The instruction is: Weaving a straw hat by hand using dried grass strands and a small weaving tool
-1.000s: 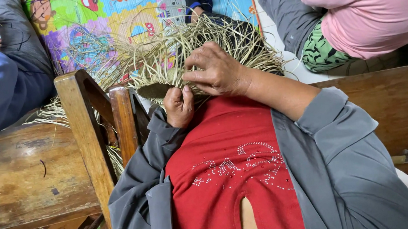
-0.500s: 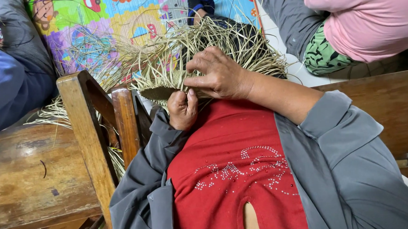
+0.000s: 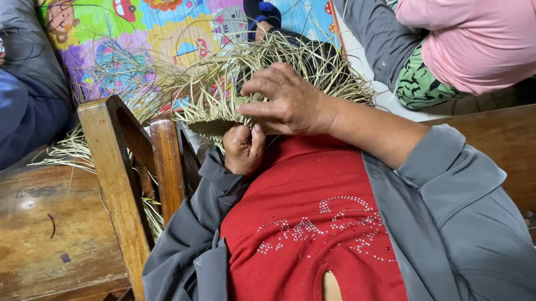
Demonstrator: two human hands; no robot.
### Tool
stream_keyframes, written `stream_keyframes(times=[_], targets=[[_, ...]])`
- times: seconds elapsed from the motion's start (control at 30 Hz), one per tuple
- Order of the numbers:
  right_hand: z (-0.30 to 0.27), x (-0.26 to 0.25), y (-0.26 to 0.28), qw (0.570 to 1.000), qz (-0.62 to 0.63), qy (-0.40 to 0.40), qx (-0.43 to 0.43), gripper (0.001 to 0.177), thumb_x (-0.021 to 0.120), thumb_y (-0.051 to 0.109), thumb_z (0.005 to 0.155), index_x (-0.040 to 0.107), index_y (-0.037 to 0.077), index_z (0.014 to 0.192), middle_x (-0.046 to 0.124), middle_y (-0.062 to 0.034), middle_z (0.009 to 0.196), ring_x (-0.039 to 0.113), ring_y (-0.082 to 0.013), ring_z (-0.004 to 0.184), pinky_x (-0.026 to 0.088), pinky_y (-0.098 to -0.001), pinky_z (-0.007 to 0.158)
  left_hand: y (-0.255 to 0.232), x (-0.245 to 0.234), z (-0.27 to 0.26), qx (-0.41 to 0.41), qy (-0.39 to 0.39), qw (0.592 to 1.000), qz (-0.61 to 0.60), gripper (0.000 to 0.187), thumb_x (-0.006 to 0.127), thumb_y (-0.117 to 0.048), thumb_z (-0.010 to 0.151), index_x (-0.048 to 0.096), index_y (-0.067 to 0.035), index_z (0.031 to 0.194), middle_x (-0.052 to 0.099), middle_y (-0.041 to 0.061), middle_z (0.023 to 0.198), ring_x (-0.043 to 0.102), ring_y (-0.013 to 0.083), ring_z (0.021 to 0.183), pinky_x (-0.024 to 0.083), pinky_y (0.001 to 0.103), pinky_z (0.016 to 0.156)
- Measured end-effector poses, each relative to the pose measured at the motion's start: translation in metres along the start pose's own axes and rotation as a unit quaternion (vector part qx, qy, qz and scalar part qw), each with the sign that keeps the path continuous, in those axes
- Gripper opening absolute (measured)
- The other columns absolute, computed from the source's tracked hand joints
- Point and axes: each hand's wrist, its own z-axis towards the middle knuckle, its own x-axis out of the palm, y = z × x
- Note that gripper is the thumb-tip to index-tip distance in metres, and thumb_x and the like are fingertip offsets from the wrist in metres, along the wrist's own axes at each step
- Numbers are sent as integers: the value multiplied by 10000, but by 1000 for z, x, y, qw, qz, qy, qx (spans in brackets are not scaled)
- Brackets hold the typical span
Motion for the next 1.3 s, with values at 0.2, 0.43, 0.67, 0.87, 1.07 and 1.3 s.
stream_keyframes(times=[0.2,0.43,0.67,0.87,1.07,1.3], targets=[[-7,10,-6,999,-13,40,-3,451,787,226,868,672,264,1302,555,-24,1347,505,-229,1235,382,-438,1055,-1,-1,2,7,8,1000,-12,411,637,-98,974,440,-59,615,424,194,549,472,468,488,385,439,414],[4,8,-1,998,21,-42,-31,321,653,250,944,694,213,1260,609,-49,1228,588,-269,1147,422,-453,994,3,4,2,46,11,999,-13,413,654,-109,965,431,-70,620,390,191,543,474,455,472,387,433,400],[19,11,3,989,-35,-107,-95,224,545,285,1006,752,250,1084,662,-28,1201,624,-251,1034,480,-415,883,-6,5,9,76,20,997,-16,379,646,-128,962,439,-76,648,367,171,557,464,447,462,379,445,404],[19,12,4,973,-67,-154,-155,178,556,183,1066,721,152,1009,696,-78,1146,656,-309,1030,538,-457,855,-21,4,22,97,32,995,-2,357,640,-107,940,449,-78,640,373,164,544,465,425,447,395,442,399],[6,11,4,970,-99,-159,-156,196,563,215,1074,728,148,991,715,-69,1156,671,-302,1080,549,-476,920,-13,7,13,103,38,994,-2,344,634,-97,938,453,-79,647,378,153,555,479,411,452,406,429,407],[-5,17,2,968,-92,-188,-138,325,581,425,1062,722,139,1000,714,-73,1075,677,-291,980,549,-453,850,-19,2,15,100,47,994,-8,337,626,-115,947,459,-77,656,385,150,545,470,410,433,402,438,396]])
